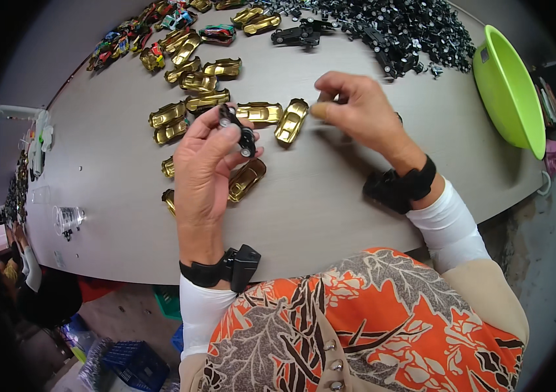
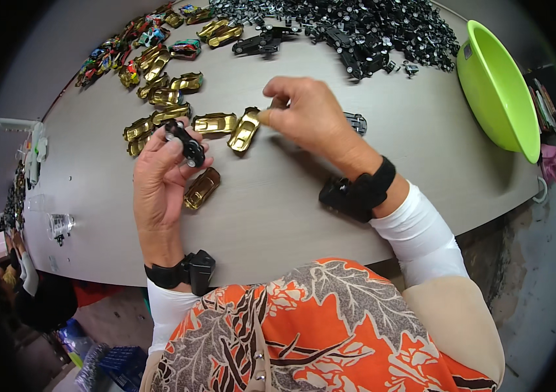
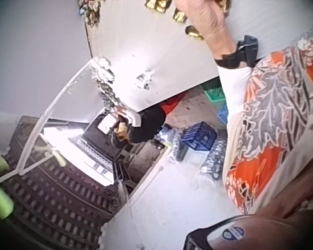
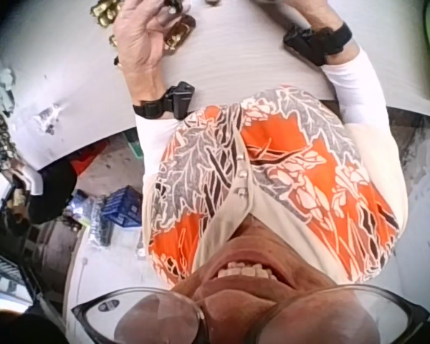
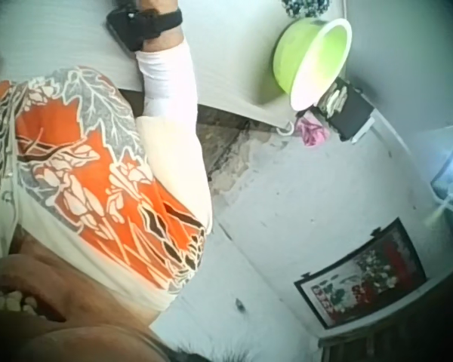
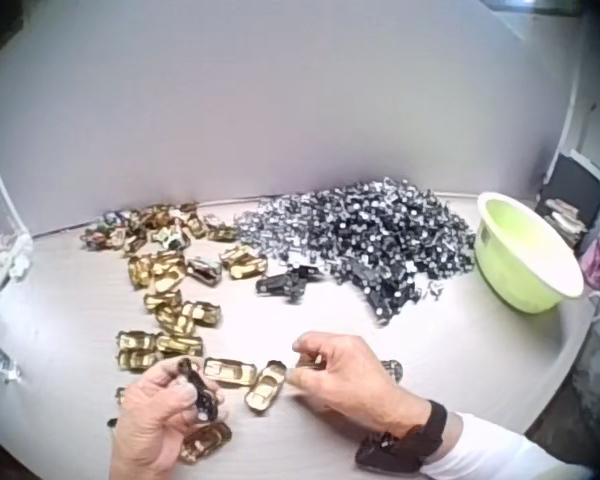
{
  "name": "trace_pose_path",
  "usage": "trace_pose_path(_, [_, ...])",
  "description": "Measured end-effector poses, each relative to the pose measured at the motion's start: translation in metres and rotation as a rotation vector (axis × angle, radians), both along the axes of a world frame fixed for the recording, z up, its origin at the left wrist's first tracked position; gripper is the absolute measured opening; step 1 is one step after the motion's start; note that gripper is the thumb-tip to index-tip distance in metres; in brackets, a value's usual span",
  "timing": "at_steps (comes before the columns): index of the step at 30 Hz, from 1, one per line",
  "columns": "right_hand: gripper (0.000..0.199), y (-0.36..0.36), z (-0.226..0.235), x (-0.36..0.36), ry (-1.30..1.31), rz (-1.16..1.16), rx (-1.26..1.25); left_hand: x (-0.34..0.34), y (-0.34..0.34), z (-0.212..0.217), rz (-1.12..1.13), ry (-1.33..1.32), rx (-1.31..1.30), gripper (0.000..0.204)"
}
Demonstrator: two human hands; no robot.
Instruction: The person assembles miniature toy cars by hand at a table. They pick up a black chassis and a gold body, then fit the body onto the chassis. This process is repeated with different colored bodies and chassis, with the person occasionally turning the cars over to check the fit.
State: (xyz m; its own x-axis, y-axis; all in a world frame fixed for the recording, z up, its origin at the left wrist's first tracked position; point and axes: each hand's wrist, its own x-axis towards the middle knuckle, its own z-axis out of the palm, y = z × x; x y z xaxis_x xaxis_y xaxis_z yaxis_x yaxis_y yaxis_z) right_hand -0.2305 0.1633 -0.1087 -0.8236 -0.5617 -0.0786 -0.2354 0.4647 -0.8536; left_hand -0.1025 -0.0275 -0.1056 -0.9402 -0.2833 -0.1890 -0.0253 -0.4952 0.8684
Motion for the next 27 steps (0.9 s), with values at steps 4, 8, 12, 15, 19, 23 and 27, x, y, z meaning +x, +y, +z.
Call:
trace_pose_path(4, [0.028, -0.021, -0.018, 0.008, 0.525, -0.022, -0.105, 0.000, 0.014, -0.003, -0.081, -0.078, -0.188, 0.030])
trace_pose_path(8, [0.020, -0.024, -0.025, 0.006, 0.354, 0.040, -0.083, -0.002, 0.025, -0.005, -0.076, -0.091, -0.354, 0.027])
trace_pose_path(12, [0.015, -0.015, -0.004, 0.014, 0.420, 0.075, -0.063, 0.001, 0.036, -0.004, -0.045, 0.134, -0.702, 0.032])
trace_pose_path(15, [0.012, -0.009, 0.016, 0.018, 0.464, 0.088, -0.019, 0.002, 0.037, -0.003, -0.101, 0.201, -0.938, 0.038])
trace_pose_path(19, [0.010, -0.003, 0.027, 0.022, 0.449, 0.103, -0.012, 0.001, 0.043, 0.002, -0.091, 0.216, -0.984, 0.039])
trace_pose_path(23, [0.009, 0.003, 0.027, 0.022, 0.506, 0.108, -0.021, 0.001, 0.044, 0.005, -0.068, 0.255, -0.991, 0.039])
trace_pose_path(27, [0.012, 0.007, 0.027, 0.024, 0.442, 0.126, 0.000, 0.002, 0.042, -0.001, -0.139, 0.260, -0.933, 0.036])
